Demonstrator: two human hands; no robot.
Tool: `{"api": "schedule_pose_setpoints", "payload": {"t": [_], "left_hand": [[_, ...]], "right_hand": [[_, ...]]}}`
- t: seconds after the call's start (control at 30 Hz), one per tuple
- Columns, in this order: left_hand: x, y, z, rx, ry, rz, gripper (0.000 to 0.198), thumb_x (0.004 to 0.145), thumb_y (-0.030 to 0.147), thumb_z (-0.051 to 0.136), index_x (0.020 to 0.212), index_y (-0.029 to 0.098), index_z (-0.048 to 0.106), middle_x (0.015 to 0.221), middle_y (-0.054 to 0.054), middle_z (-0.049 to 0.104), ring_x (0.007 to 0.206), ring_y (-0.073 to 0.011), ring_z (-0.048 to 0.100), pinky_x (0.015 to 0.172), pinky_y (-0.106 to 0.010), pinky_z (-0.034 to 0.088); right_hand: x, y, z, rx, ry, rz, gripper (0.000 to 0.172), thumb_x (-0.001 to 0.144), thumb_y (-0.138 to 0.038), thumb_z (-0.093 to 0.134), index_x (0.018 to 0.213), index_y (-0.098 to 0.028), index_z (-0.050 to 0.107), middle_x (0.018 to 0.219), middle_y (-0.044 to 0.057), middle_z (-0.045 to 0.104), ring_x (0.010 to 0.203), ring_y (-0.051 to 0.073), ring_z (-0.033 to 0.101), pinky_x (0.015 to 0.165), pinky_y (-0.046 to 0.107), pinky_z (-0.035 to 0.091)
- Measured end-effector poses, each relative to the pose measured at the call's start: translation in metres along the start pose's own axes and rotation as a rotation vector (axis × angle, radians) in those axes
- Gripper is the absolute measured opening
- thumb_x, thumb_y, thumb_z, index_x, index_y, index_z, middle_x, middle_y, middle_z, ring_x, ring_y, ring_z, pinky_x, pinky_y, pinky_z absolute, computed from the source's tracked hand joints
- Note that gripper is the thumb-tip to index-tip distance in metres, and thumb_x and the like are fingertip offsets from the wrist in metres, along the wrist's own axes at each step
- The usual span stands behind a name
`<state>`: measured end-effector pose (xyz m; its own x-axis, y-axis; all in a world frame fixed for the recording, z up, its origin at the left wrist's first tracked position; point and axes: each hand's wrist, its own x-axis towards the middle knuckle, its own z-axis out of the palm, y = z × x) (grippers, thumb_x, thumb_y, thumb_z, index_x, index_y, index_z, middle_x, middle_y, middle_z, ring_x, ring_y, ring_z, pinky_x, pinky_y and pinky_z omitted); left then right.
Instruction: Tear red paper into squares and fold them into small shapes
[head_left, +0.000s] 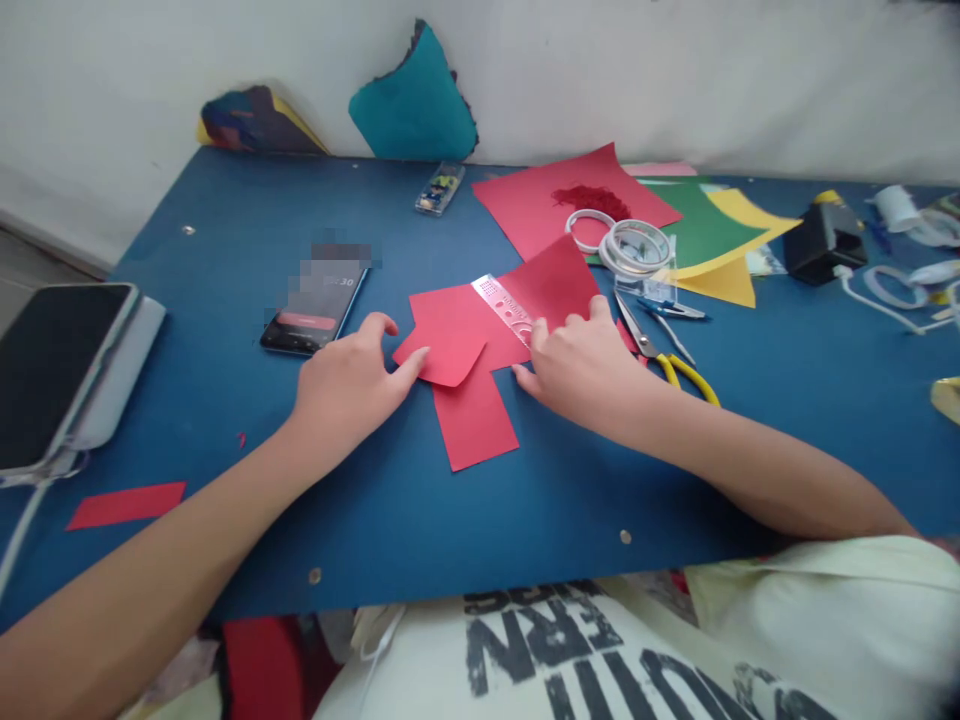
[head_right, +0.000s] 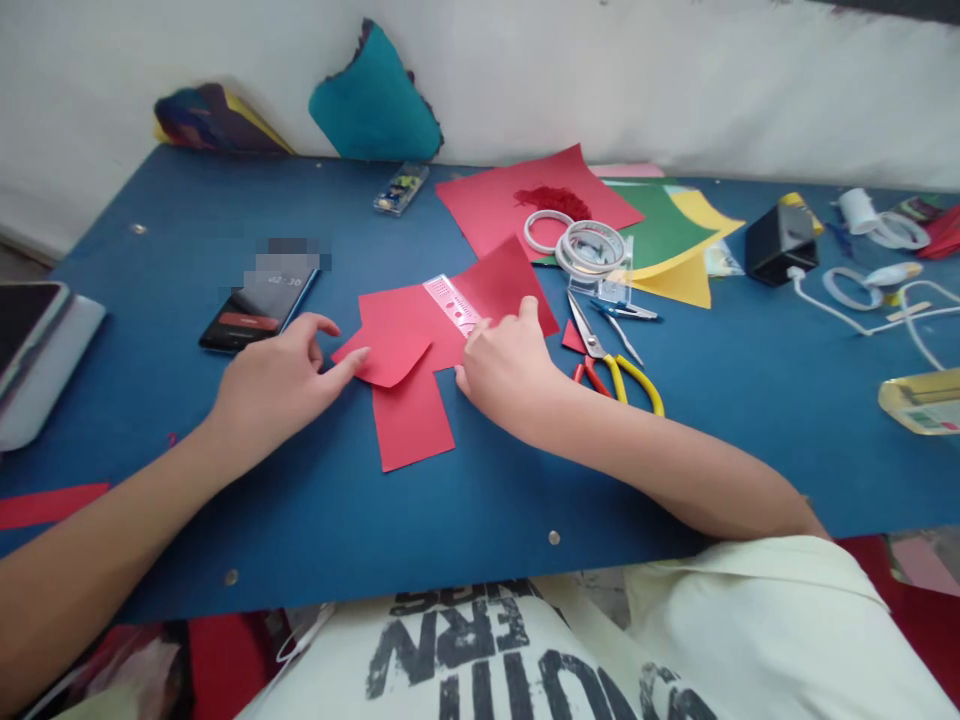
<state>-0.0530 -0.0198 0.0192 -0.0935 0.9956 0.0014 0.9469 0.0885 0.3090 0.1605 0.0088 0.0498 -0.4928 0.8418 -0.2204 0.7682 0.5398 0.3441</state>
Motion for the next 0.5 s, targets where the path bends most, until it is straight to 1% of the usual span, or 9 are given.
{"api": "schedule_pose_setpoints", "payload": {"t": [0.03,0.1,0.17,0.27,0.37,0.43,0.5], "left_hand": [[0.001,-0.001,0.001,0.041,-0.015,-0.01,0.052,0.079,0.064,0.048,0.108,0.021,0.054,0.074,-0.007,0.063,0.067,-0.0264,0.058,0.052,-0.029,0.026],[0.002,-0.002,0.002,0.094,-0.055,-0.008,0.058,0.075,0.071,0.047,0.103,0.021,0.054,0.074,-0.009,0.064,0.067,-0.0278,0.059,0.051,-0.029,0.026],[0.002,-0.002,0.003,0.093,-0.081,0.006,0.056,0.075,0.073,0.046,0.094,0.021,0.054,0.073,-0.009,0.064,0.067,-0.0277,0.06,0.05,-0.029,0.026],[0.003,-0.004,0.003,0.053,-0.108,0.021,0.048,0.076,0.07,0.048,0.081,0.022,0.053,0.072,-0.007,0.064,0.067,-0.0259,0.06,0.049,-0.028,0.026],[0.004,-0.006,0.001,-0.002,-0.122,0.031,0.043,0.075,0.065,0.054,0.085,0.023,0.052,0.072,-0.005,0.063,0.065,-0.0238,0.059,0.05,-0.028,0.028],[0.004,-0.007,-0.002,-0.037,-0.139,0.048,0.038,0.076,0.06,0.055,0.084,0.023,0.052,0.069,-0.003,0.062,0.062,-0.0218,0.057,0.051,-0.028,0.028],[0.003,-0.006,-0.004,-0.06,-0.156,0.073,0.03,0.08,0.053,0.053,0.074,0.023,0.049,0.065,-0.001,0.059,0.059,-0.0199,0.054,0.051,-0.028,0.027]], "right_hand": [[0.003,0.0,0.0,0.01,-0.016,0.006,0.035,0.091,-0.028,0.039,0.097,-0.004,0.065,0.08,0.018,0.064,0.073,0.03,0.061,0.08,0.051,0.039],[0.011,0.002,-0.001,0.028,-0.051,-0.019,0.028,0.088,-0.02,0.042,0.095,-0.006,0.065,0.089,0.02,0.063,0.08,0.029,0.061,0.071,0.041,0.043],[0.018,0.008,0.001,0.033,-0.073,-0.061,0.023,0.083,-0.01,0.045,0.094,-0.007,0.065,0.09,0.019,0.063,0.083,0.026,0.06,0.062,0.032,0.043],[0.025,0.022,0.007,0.025,-0.067,-0.087,0.026,0.078,-0.002,0.047,0.098,-0.005,0.063,0.09,0.019,0.061,0.082,0.025,0.06,0.059,0.029,0.04],[0.027,0.035,0.014,0.027,-0.032,-0.128,0.039,0.076,0.003,0.044,0.113,-0.003,0.055,0.098,0.018,0.06,0.082,0.024,0.06,0.056,0.029,0.037],[0.028,0.042,0.018,0.041,-0.015,-0.164,0.036,0.077,0.003,0.044,0.11,-0.006,0.055,0.099,0.016,0.06,0.078,0.022,0.06,0.054,0.028,0.035],[0.03,0.045,0.021,0.057,-0.001,-0.189,0.028,0.078,0.001,0.045,0.1,-0.009,0.058,0.093,0.013,0.062,0.073,0.02,0.06,0.055,0.028,0.035]]}}
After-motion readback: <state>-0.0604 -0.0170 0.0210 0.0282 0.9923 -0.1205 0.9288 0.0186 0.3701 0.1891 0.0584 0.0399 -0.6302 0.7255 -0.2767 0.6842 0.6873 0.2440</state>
